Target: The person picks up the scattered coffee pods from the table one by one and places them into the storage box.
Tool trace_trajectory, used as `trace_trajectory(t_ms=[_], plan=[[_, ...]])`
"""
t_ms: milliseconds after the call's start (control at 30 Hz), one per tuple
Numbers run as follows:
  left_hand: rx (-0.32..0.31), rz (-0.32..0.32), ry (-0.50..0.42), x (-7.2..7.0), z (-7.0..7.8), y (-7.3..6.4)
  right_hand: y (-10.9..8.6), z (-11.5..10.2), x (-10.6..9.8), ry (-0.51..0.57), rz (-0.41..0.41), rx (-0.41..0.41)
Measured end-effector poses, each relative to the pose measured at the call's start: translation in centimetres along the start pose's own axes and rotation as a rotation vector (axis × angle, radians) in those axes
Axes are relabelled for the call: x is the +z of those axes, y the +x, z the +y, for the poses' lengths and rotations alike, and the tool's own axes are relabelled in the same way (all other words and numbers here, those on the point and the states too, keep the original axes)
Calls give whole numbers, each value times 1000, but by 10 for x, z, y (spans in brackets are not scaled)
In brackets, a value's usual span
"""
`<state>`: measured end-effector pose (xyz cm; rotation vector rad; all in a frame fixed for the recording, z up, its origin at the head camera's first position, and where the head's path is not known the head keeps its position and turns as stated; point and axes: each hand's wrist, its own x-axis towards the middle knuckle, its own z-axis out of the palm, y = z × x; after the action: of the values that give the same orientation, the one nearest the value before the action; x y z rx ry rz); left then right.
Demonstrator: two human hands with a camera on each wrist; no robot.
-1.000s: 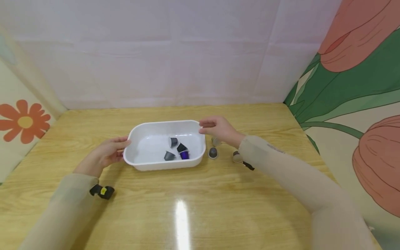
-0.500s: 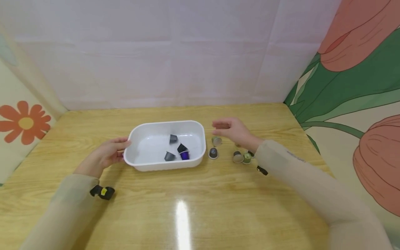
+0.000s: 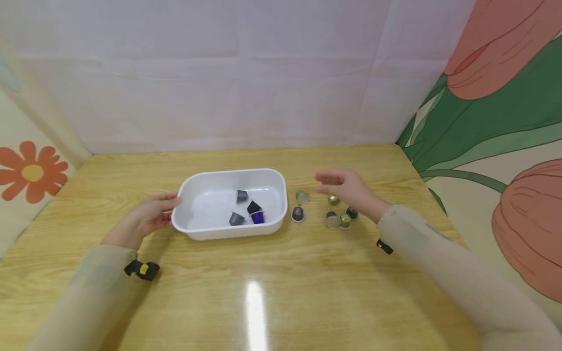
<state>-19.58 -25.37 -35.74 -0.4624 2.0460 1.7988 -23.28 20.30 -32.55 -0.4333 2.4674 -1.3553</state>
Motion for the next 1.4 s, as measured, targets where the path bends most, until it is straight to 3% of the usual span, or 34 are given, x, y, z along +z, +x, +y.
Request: trace_trajectory(t_ms=[533,933,1167,1400], plan=[[8,-18,-38,-3,-2,0,-24,25,-13,9,42,18],[10,-12,-4,-1,-1,-1,-39,56,-14,-90,106,-7],[16,-24,-8,-1,-2,1,-38,70,-16,-112,55,-4],[14,-32,-12,-6,-5,6,-35,84,-25,-201,-40,-70]])
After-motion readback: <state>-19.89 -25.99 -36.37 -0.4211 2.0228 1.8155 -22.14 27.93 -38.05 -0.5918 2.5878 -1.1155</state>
